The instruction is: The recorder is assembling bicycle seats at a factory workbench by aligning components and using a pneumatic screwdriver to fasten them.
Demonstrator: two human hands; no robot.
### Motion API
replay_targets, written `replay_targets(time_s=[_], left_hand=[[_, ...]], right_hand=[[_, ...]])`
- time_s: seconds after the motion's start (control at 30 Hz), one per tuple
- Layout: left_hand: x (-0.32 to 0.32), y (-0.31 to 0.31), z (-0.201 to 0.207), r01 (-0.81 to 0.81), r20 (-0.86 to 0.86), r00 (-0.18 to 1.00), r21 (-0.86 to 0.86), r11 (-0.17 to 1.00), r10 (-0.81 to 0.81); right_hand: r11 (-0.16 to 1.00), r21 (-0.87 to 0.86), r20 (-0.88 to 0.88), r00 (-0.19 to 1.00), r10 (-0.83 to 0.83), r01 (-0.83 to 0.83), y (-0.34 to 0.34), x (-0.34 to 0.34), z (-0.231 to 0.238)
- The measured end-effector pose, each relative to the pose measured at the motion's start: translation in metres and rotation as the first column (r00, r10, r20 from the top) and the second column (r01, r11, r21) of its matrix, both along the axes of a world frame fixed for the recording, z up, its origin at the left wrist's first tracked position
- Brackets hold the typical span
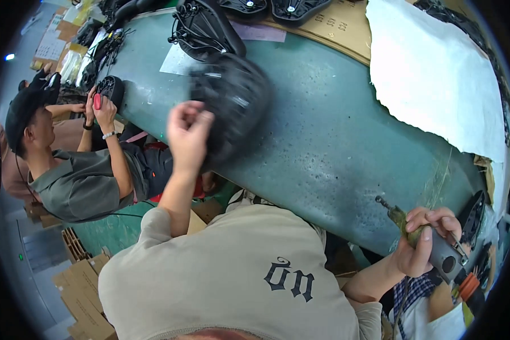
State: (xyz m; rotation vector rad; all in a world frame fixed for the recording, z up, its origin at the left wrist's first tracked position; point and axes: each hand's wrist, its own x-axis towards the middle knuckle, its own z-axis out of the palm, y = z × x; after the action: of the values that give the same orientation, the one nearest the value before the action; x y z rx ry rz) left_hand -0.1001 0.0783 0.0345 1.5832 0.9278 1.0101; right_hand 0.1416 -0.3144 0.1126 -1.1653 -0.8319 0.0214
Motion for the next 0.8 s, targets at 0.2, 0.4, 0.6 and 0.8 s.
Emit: replay_targets(time_s=[0.2,0.4,0.6,0.8], left_hand=[[-0.053,0.197,-0.028,-0.416,0.114,0.895,-0.131,0.9,0.431],[0.022,0.26,-0.026,-0.777,-0.33,0.374,0.399,0.487,0.867],[0.107,0.078,-0.009,-0.159,0.039,0.98,0.736,0.658,0.194],[0.167,-0.112,-0.032,0.586,-0.149,0.684,0.696,0.415,-0.714]], right_hand=[[1.0,-0.007,-0.091,0.996,0.001,-0.002,-0.008,0.002,-0.01],[0.985,-0.026,-0.116,0.978,-0.173,0.171,-0.031,-0.024,-0.014],[0.793,0.01,0.021,0.793,-0.609,0.609,-0.085,-0.094,0.017],[0.22,0.13,0.174,0.196,-0.965,0.967,-0.172,-0.219,0.055]])
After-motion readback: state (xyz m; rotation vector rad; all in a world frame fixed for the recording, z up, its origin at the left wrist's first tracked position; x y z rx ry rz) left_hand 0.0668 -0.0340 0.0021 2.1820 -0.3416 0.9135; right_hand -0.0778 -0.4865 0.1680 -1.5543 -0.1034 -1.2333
